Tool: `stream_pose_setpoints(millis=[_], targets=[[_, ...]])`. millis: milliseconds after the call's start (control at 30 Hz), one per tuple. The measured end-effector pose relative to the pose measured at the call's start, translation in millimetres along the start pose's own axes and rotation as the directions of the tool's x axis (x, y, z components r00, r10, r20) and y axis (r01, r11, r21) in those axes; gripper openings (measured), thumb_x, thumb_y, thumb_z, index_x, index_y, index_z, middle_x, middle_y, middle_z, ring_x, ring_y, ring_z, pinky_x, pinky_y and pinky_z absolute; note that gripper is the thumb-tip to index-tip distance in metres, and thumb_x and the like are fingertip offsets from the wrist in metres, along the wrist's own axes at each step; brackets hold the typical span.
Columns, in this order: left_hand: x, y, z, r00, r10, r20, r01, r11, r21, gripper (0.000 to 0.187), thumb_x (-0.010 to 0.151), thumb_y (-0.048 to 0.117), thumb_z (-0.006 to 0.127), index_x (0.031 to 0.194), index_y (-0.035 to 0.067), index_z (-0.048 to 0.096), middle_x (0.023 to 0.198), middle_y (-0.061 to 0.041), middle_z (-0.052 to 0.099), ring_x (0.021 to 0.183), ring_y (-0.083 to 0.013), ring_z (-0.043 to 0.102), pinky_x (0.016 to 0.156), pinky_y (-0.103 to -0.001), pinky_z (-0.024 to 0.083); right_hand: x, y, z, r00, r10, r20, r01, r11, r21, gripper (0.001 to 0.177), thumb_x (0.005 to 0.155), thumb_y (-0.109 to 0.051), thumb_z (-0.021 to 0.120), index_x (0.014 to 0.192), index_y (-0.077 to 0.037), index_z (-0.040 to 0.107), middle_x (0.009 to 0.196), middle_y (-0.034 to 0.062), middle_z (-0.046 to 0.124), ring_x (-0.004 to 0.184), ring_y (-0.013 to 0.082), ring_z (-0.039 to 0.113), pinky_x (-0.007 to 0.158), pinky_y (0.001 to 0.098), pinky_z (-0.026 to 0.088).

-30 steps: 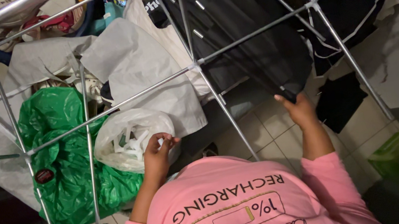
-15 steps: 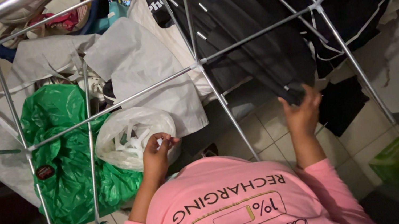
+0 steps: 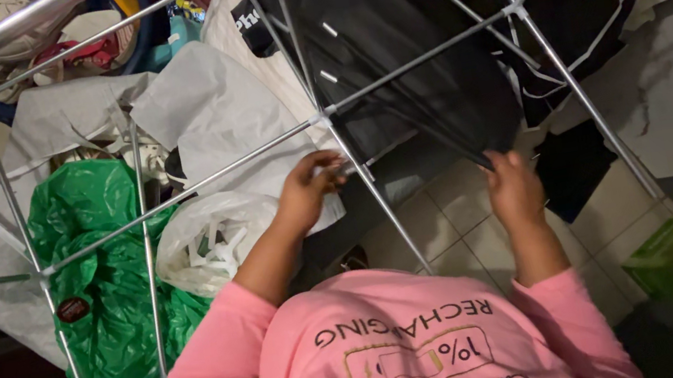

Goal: The person assembles a metal frame for a wardrobe by connecting rods with plastic joint pieces, then slides black fabric panels onto the rods.

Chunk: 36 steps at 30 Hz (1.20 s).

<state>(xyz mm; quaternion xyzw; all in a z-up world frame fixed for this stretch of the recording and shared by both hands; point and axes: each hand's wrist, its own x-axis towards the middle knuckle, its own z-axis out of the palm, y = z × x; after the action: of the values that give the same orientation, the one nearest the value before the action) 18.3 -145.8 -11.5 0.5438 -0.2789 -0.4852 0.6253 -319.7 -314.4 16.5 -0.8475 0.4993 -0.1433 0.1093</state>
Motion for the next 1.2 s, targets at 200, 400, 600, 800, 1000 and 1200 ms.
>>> stream_pose_setpoints(millis=[200, 400, 600, 800, 1000, 1200], targets=[[58, -24, 55, 0.952, -0.306, -0.013, 0.303, 0.949, -0.09, 0.051, 0.099, 0.022, 0.065, 0.143, 0.002, 0.049, 0.108, -0.017, 0.07, 0.083, -0.0246, 0.075, 0.069, -0.035, 0.059, -14, 14, -20, 0.998, 0.011, 0.056, -0.012, 1.0, 0.013, 0.03, 0.096, -0.022, 0.068, 0.125, -0.014, 0.07, 0.111, 0.0181, 0.065, 0.101, 0.0426, 0.064, 0.083, 0.0507, 0.053], [125, -76, 92, 0.899, -0.425, 0.109, 0.438, 0.875, -0.206, 0.054, 0.094, 0.028, 0.066, 0.134, 0.001, 0.043, 0.105, -0.013, 0.075, 0.074, -0.0286, 0.074, 0.06, -0.038, 0.061, -22, 6, -24, 0.999, 0.016, 0.036, -0.017, 0.999, 0.034, 0.03, 0.096, -0.026, 0.07, 0.124, -0.015, 0.071, 0.11, 0.0173, 0.065, 0.099, 0.0414, 0.065, 0.083, 0.0496, 0.053], [160, -105, 111, 0.949, -0.288, -0.129, 0.256, 0.942, -0.218, 0.037, 0.096, 0.02, 0.07, 0.115, -0.001, 0.046, 0.092, -0.019, 0.07, 0.063, -0.028, 0.072, 0.051, -0.038, 0.056, -23, 0, -21, 0.999, 0.037, 0.014, -0.036, 0.997, -0.066, 0.036, 0.087, -0.024, 0.076, 0.122, -0.02, 0.074, 0.109, 0.0162, 0.064, 0.099, 0.0389, 0.063, 0.087, 0.0488, 0.053], [169, -139, 110, 0.964, -0.261, -0.051, 0.241, 0.939, -0.245, 0.027, 0.094, 0.021, 0.069, 0.112, 0.003, 0.058, 0.091, -0.012, 0.07, 0.059, -0.0223, 0.069, 0.047, -0.033, 0.051, -13, -9, -4, 0.979, -0.153, -0.131, 0.113, 0.955, -0.274, 0.041, 0.073, -0.02, 0.081, 0.111, -0.011, 0.068, 0.119, 0.0109, 0.064, 0.112, 0.0327, 0.06, 0.092, 0.0492, 0.05], [138, -121, 121, 0.911, -0.412, -0.006, 0.398, 0.884, -0.244, 0.032, 0.092, 0.02, 0.072, 0.112, 0.002, 0.055, 0.085, -0.011, 0.067, 0.061, -0.0217, 0.071, 0.048, -0.034, 0.051, -4, -2, 6, 0.997, -0.067, -0.029, 0.05, 0.916, -0.398, 0.049, 0.076, -0.024, 0.083, 0.119, -0.01, 0.063, 0.108, 0.0067, 0.067, 0.105, 0.0282, 0.064, 0.084, 0.0493, 0.048], [113, -96, 139, 0.926, -0.37, 0.077, 0.377, 0.909, -0.176, 0.04, 0.089, 0.019, 0.075, 0.119, 0.0, 0.057, 0.095, -0.01, 0.073, 0.065, -0.0245, 0.074, 0.051, -0.033, 0.054, -11, 8, -16, 0.989, -0.095, 0.11, 0.128, 0.928, -0.35, 0.073, 0.074, -0.019, 0.079, 0.145, -0.022, 0.06, 0.101, 0.0057, 0.068, 0.098, 0.0281, 0.066, 0.079, 0.0472, 0.048]])
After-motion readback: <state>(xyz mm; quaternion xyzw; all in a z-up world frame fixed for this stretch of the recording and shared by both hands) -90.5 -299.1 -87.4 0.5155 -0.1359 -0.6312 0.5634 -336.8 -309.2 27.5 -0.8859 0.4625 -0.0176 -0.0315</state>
